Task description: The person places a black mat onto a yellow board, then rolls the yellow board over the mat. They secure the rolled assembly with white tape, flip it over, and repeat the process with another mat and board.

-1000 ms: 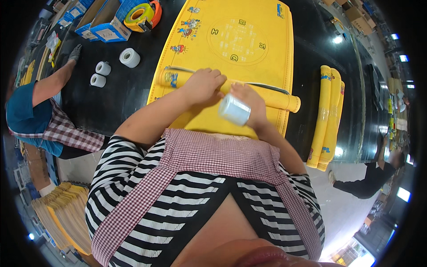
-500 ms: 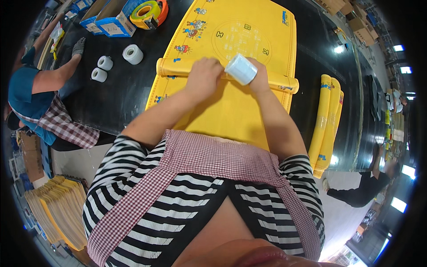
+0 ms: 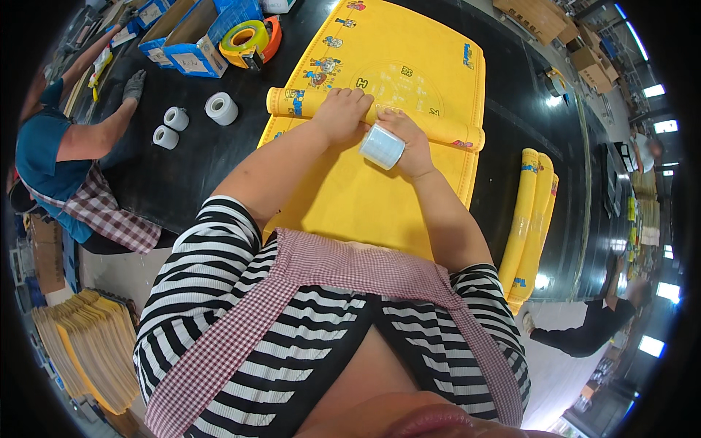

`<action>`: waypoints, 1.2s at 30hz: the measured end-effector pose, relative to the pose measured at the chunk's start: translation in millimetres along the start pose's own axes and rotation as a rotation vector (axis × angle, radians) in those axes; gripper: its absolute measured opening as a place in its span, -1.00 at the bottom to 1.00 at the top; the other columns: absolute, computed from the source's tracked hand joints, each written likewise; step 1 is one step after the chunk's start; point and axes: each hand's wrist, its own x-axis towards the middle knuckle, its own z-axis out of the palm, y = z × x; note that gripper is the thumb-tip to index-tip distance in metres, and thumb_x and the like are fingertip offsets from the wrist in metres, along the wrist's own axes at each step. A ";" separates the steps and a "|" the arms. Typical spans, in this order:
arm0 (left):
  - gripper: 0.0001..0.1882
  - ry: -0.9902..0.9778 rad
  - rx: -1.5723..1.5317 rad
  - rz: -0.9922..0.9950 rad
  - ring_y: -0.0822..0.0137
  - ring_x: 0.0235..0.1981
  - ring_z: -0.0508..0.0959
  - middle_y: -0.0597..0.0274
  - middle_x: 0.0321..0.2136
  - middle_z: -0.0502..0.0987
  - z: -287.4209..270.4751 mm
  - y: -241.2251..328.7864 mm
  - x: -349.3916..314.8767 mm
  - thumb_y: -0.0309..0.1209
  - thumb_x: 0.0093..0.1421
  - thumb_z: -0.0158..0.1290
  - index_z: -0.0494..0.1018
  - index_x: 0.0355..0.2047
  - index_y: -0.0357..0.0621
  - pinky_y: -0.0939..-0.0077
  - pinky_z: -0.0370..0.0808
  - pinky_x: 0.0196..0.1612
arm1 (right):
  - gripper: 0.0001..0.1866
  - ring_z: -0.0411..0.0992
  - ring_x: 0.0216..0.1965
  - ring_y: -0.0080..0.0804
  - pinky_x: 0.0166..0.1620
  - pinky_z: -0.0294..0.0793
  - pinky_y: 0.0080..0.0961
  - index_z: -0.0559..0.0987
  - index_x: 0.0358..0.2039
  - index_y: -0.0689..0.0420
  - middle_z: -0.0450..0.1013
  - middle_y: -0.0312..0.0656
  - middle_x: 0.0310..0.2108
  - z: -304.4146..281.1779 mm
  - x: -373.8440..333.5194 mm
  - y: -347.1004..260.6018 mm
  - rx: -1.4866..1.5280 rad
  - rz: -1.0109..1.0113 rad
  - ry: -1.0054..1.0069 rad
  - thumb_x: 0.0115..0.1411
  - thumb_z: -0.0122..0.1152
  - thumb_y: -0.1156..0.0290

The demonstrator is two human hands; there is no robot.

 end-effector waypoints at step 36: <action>-0.39 -0.173 0.077 0.055 0.02 0.06 0.48 0.08 -0.02 0.50 2.4 9.1 -1.8 -0.23 0.10 0.25 0.41 0.14 -0.16 0.10 0.30 0.22 | -0.67 0.54 0.14 -0.08 0.28 0.44 -0.22 0.67 -0.05 0.11 0.61 -0.07 0.04 1.3 -10.0 -27.9 -0.266 -0.021 0.101 0.14 0.42 0.38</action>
